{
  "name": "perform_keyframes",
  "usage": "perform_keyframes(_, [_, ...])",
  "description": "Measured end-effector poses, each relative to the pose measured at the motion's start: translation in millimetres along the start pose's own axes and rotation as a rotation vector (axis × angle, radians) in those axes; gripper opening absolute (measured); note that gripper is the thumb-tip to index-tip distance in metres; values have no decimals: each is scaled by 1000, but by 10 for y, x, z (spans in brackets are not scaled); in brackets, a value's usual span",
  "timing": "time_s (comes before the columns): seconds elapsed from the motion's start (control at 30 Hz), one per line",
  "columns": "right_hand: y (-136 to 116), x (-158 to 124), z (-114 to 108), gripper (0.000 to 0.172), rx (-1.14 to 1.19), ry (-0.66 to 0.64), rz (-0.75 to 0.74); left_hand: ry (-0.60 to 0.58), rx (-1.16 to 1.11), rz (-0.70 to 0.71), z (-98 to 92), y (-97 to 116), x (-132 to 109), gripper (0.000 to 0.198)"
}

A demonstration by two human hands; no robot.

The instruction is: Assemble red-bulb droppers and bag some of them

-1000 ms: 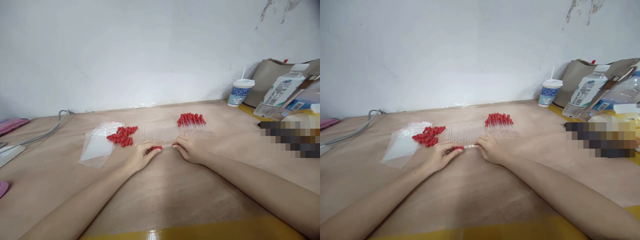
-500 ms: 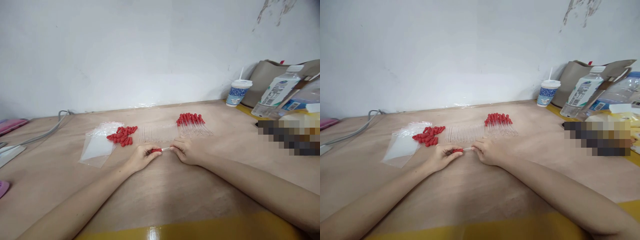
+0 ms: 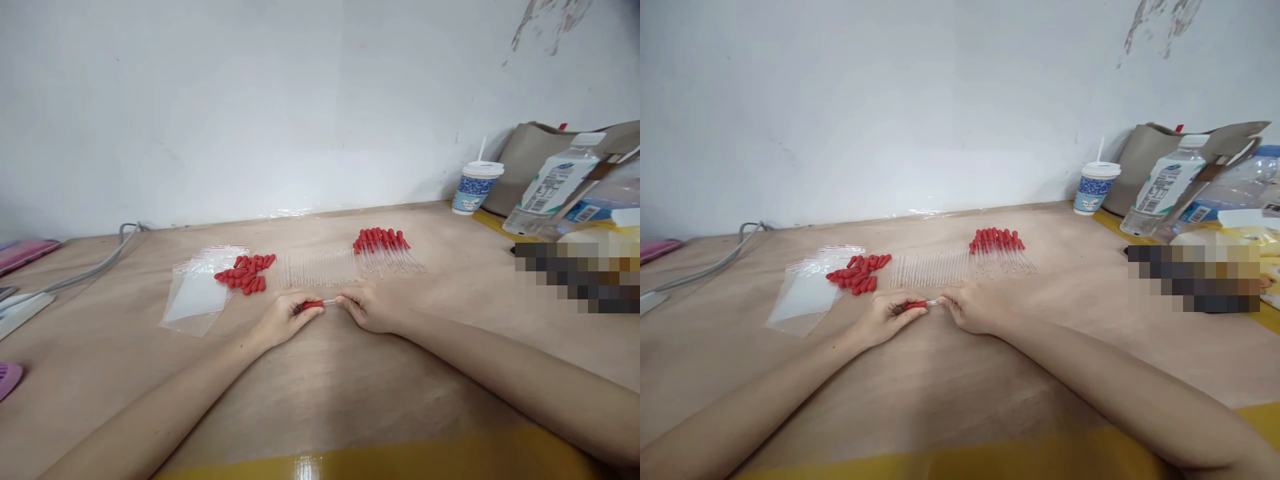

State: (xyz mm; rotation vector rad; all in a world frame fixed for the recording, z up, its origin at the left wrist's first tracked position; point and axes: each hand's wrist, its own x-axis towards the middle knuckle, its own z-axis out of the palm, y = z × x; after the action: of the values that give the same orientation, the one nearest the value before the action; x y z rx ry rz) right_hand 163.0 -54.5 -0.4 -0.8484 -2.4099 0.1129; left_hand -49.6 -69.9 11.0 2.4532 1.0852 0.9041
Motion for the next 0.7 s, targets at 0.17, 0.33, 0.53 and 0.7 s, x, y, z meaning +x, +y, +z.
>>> perform_keyframes(0.17, [-40, 45, -53, 32, -73, -113, 52, 38, 48, 64, 9, -23, 14, 14])
perform_keyframes(0.33, [-197, 74, -242, 26, -275, -222, 52, 76, 123, 75, 14, -27, 28, 14])
perform_keyframes(0.53, [15, 75, -532, 22, -244, -177, 341, 100, 163, -30, 13, -80, 24, 24])
perform_keyframes(0.7, [564, 160, -668, 25, -188, 109, 788, 22, 157, -52, 11, -72, 41, 15])
